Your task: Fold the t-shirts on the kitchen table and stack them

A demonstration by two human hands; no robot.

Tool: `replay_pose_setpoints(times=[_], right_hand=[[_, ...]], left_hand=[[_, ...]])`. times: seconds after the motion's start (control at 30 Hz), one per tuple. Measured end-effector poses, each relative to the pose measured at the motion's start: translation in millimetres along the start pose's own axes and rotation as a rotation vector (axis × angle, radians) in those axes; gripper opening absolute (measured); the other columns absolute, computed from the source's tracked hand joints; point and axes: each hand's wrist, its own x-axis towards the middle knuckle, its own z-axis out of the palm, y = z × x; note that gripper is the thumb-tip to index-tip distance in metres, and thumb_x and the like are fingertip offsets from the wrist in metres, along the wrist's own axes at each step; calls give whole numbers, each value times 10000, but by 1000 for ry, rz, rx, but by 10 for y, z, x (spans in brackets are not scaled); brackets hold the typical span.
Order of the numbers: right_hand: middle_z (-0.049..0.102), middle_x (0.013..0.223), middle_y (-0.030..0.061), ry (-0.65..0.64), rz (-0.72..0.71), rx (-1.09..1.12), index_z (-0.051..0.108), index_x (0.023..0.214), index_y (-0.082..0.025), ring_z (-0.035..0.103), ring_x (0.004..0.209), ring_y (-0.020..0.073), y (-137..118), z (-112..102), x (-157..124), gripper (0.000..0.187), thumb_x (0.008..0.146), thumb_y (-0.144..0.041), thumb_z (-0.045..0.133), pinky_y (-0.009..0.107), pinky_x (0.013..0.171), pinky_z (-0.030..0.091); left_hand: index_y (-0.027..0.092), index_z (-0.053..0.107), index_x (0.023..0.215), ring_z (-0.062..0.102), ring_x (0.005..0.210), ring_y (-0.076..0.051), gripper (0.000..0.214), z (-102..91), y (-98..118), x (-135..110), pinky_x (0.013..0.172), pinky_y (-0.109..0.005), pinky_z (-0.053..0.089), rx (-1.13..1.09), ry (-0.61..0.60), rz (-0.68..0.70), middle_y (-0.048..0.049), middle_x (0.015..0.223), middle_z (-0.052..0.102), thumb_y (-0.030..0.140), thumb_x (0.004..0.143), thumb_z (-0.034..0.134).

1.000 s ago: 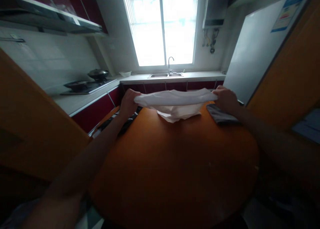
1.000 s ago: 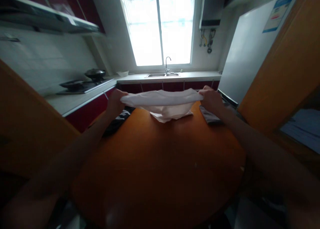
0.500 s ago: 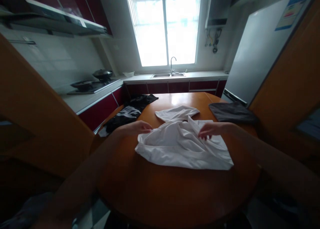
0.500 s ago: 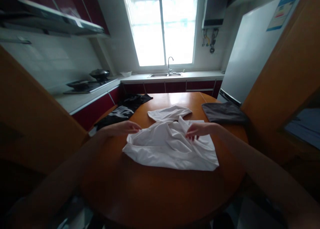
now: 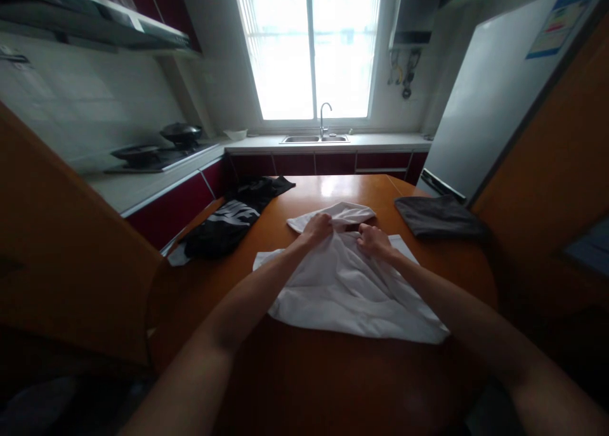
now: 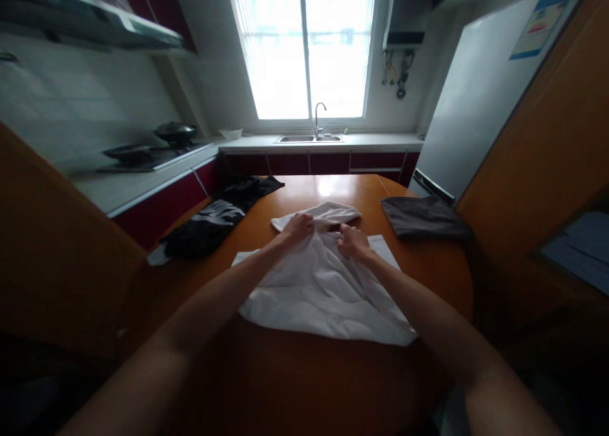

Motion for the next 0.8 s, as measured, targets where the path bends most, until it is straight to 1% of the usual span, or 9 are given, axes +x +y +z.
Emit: replay_pose_setpoints(times=[0.13, 0.23, 0.33, 0.4, 0.5, 0.57, 0.67, 0.73, 0.8], right_hand=[[736, 1034, 121, 59, 117, 33, 657, 1101, -203, 689, 978, 280, 279, -166, -27, 278, 857, -318, 589, 307, 752, 453], [735, 1047, 124, 30, 205, 24, 672, 1078, -191, 685, 979, 273, 489, -264, -89, 283, 830, -308, 602, 296, 719, 447], [742, 980, 102, -121, 199, 20, 712, 975, -185, 688, 898, 246, 651, -330, -202, 228, 787, -279, 623, 273, 647, 427], [737, 859, 72, -306, 135, 55, 734, 858, -177, 676, 770, 213, 723, -382, -271, 159, 740, -250, 655, 255, 591, 404], [677, 655, 33, -521, 18, 129, 725, 690, -158, 604, 589, 167, 743, -472, -267, 119, 704, -276, 712, 241, 518, 363], [634, 584, 33, -429, 6, 167, 710, 639, -148, 574, 553, 158, 660, -504, -167, 193, 732, -318, 708, 239, 495, 345], [652, 638, 66, -118, 85, 263, 715, 683, -126, 612, 640, 171, 385, -443, 79, 154, 761, -252, 671, 229, 523, 360], [673, 695, 73, -76, 115, 344, 721, 742, -116, 634, 705, 176, 168, -331, 245, 85, 729, -194, 689, 217, 553, 379], [673, 702, 67, -105, 126, 397, 715, 776, -108, 632, 705, 175, -4, -201, 379, 114, 687, -179, 727, 212, 565, 397]], left_hand=[[139, 737, 1071, 690, 987, -244, 299, -222, -479, 52, 830, -287, 483, -7, 140, -164, -152, 1065, 751, 229, 932, 487], [122, 684, 1150, 689, 996, -247, 329, -339, -830, -85, 804, -291, 489, 9, 213, -306, -175, 1107, 732, 176, 919, 456], [138, 685, 1081, 701, 888, -233, 268, -400, -1084, -301, 732, -277, 497, 17, 186, -363, -158, 1018, 743, 173, 870, 524], [162, 702, 963, 696, 801, -222, 181, -436, -1176, -426, 693, -265, 497, 19, 114, -342, -119, 898, 747, 185, 805, 616], [168, 716, 871, 697, 812, -251, 208, -492, -1160, -511, 745, -291, 518, 25, 3, -251, -105, 854, 739, 161, 665, 742], [172, 727, 1007, 688, 983, -279, 368, -500, -1040, -484, 876, -315, 512, 23, -16, -158, -130, 1044, 731, 157, 641, 769], [233, 658, 1279, 606, 1203, -270, 563, -411, -759, -358, 1037, -316, 439, 4, -36, 113, -116, 1326, 628, 197, 724, 742], [283, 675, 1272, 624, 1171, -261, 527, -290, -579, -257, 1028, -314, 442, -34, -65, 209, -83, 1313, 639, 207, 752, 720], [281, 756, 1092, 672, 1047, -260, 354, -162, -467, -160, 960, -316, 472, -81, -72, 154, -68, 1152, 711, 204, 749, 710]])
